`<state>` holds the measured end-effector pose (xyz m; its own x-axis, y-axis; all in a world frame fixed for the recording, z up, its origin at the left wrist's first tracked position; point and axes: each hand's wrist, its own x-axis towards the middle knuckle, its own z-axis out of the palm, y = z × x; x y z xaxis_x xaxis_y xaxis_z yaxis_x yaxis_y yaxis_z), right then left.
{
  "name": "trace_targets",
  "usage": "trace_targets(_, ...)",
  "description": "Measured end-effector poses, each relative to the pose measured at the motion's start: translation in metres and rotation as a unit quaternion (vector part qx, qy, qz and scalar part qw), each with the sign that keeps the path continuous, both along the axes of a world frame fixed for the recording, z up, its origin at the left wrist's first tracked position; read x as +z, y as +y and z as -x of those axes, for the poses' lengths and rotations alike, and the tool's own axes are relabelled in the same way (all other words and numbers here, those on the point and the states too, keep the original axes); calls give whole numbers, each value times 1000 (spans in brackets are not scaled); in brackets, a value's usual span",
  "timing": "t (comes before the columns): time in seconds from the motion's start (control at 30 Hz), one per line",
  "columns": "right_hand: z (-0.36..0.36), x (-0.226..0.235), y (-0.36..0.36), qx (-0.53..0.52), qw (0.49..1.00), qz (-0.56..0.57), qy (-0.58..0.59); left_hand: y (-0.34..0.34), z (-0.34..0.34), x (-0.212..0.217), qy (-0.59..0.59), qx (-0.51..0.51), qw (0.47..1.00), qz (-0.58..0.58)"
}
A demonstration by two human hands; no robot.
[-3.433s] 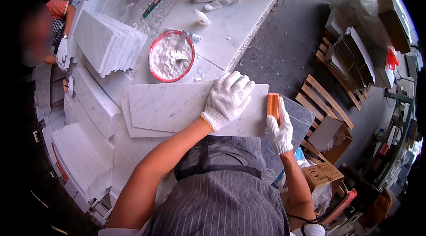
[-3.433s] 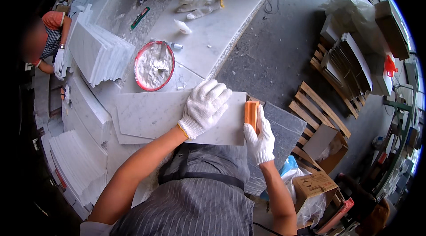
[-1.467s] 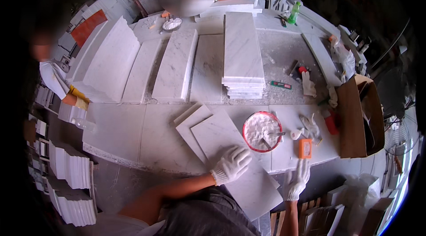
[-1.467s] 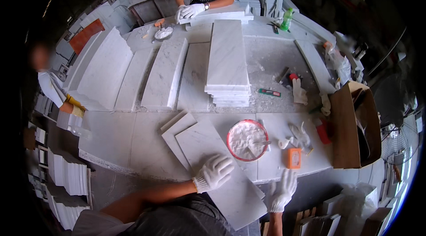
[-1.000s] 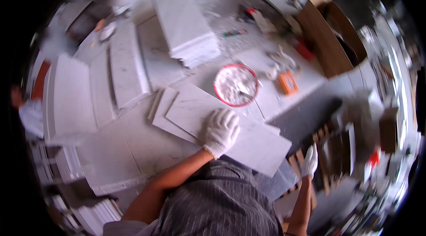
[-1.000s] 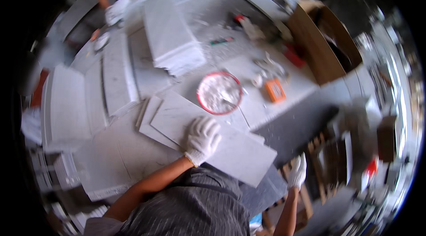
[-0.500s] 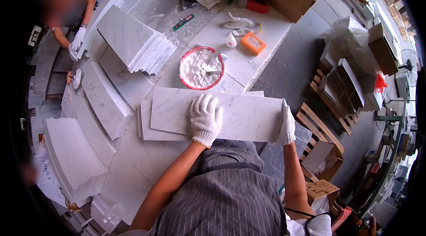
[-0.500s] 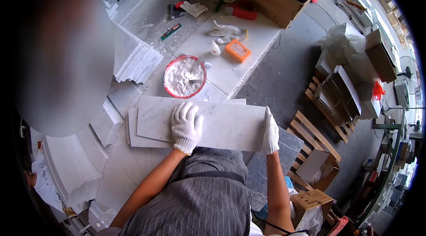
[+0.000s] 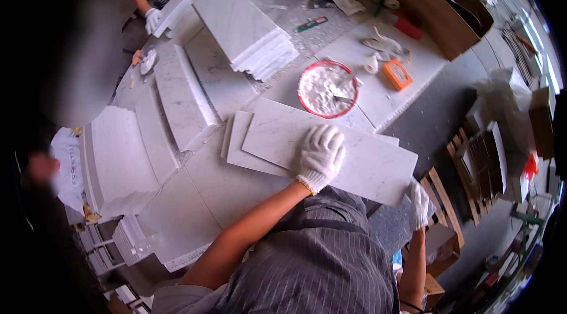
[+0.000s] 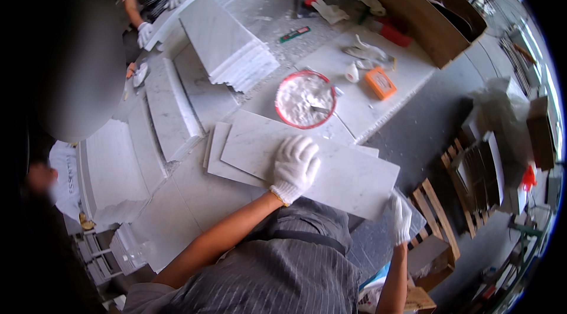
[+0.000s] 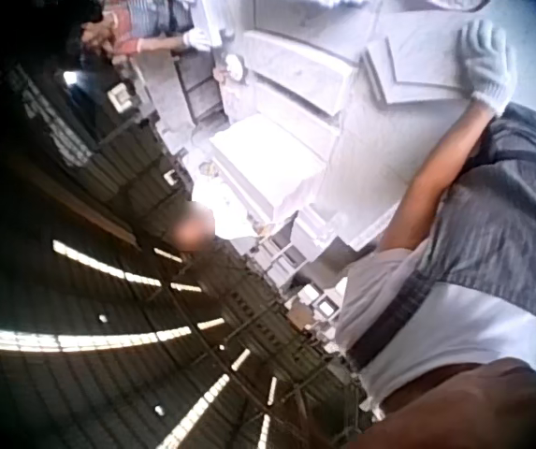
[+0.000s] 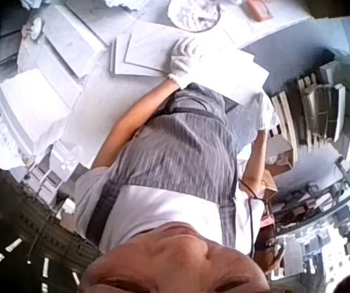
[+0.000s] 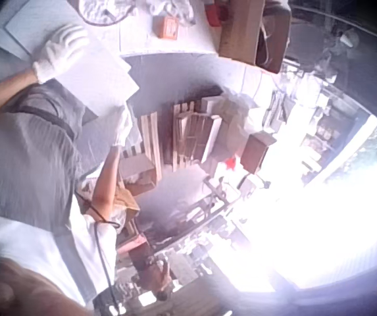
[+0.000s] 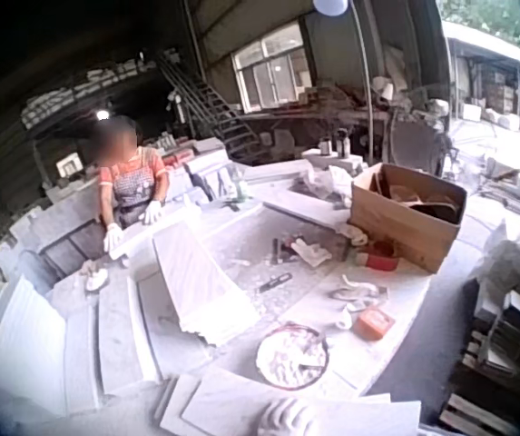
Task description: The person applies a white paste to the edges of rectangular stone slabs using a putty knife, then smooths the edges with a sanding block. The person repeats this process on multiple slabs and stacks the finished pieces.
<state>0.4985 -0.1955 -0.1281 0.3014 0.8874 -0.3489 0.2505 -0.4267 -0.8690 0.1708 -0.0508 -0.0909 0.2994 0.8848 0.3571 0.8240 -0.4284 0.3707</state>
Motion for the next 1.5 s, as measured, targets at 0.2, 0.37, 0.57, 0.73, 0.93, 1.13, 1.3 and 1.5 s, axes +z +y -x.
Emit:
trace_targets(0.2, 2, 3, -15, -20, 995, 52, 87, -26, 33, -1, 5, -155, 987, -32)
trace_targets(0.37, 8, 9, 16, -55, 988, 10, 147, -7, 106, -2, 81, 72, 994, -25)
trace_targets(0.57, 21, 26, 62, -18, 990, 25, 137, 59, 164, -9, 121, 205, 971, 22)
trace_targets(0.73, 20, 22, 66, -22, 988, 47, 145, 84, 168, -16, -15, 189, 974, 124)
trace_targets(0.93, 55, 35, 75, -33, 990, 60, 126, 125, 172, -13, -70, 197, 975, 72)
trace_targets(1.13, 108, 87, 97, -26, 991, 46, 119, 92, 161, -29, -80, 234, 966, 80)
trace_targets(1.3, 120, 92, 107, -15, 992, 36, 121, 97, 158, -35, -53, 215, 971, 85)
trace_targets(1.5, 124, 96, 109, -8, 992, 38, 116, 96, 157, -46, -26, 239, 970, 35)
